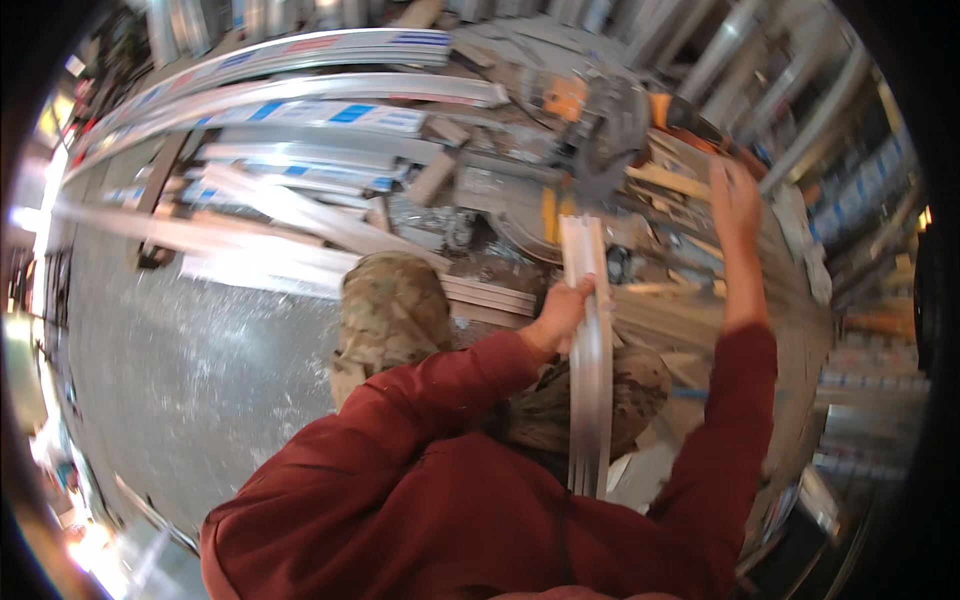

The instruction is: The person uses a handheld angle grinder to cut multiple long metal profiles into shorter pieces. They hold each profile with one hand and operate the grinder with the other, repeating the process for several pieces.

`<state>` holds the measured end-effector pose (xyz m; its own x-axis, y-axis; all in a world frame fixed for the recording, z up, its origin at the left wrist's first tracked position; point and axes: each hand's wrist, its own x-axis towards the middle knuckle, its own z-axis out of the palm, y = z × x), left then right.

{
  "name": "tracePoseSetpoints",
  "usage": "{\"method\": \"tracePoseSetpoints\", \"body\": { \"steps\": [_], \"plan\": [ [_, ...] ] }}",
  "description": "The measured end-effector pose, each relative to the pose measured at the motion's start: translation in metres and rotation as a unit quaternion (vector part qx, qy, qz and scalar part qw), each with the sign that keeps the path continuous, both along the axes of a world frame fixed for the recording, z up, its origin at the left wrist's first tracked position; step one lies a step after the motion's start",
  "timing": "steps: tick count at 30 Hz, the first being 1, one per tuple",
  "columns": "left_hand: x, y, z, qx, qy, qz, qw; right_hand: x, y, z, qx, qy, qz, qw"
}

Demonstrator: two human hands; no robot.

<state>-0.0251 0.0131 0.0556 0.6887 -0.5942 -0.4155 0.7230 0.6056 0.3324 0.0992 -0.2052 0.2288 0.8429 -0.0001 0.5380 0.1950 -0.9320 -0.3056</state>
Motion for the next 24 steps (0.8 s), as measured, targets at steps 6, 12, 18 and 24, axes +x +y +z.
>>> {"method": "tracePoseSetpoints", "body": {
  "steps": [6, 12, 18, 24],
  "plan": [
    [0.041, 0.089, 0.087, 0.007, -0.044, 0.251, 0.967, -0.184, 0.047, -0.028, 0.247, 0.481, 0.09, 0.836],
    [0.032, 0.327, 0.116, 0.004, -0.091, 0.462, 0.882, -0.257, 0.059, 0.032, 0.179, 0.587, 0.097, 0.784],
    [-0.087, 0.437, 0.103, 0.076, 0.041, 0.638, 0.765, -0.219, 0.194, 0.064, -0.029, 0.473, 0.176, 0.863],
    [-0.168, 0.361, 0.021, 0.091, 0.083, 0.683, 0.72, -0.233, 0.421, -0.029, -0.127, 0.306, 0.471, 0.818]
  ]
}}
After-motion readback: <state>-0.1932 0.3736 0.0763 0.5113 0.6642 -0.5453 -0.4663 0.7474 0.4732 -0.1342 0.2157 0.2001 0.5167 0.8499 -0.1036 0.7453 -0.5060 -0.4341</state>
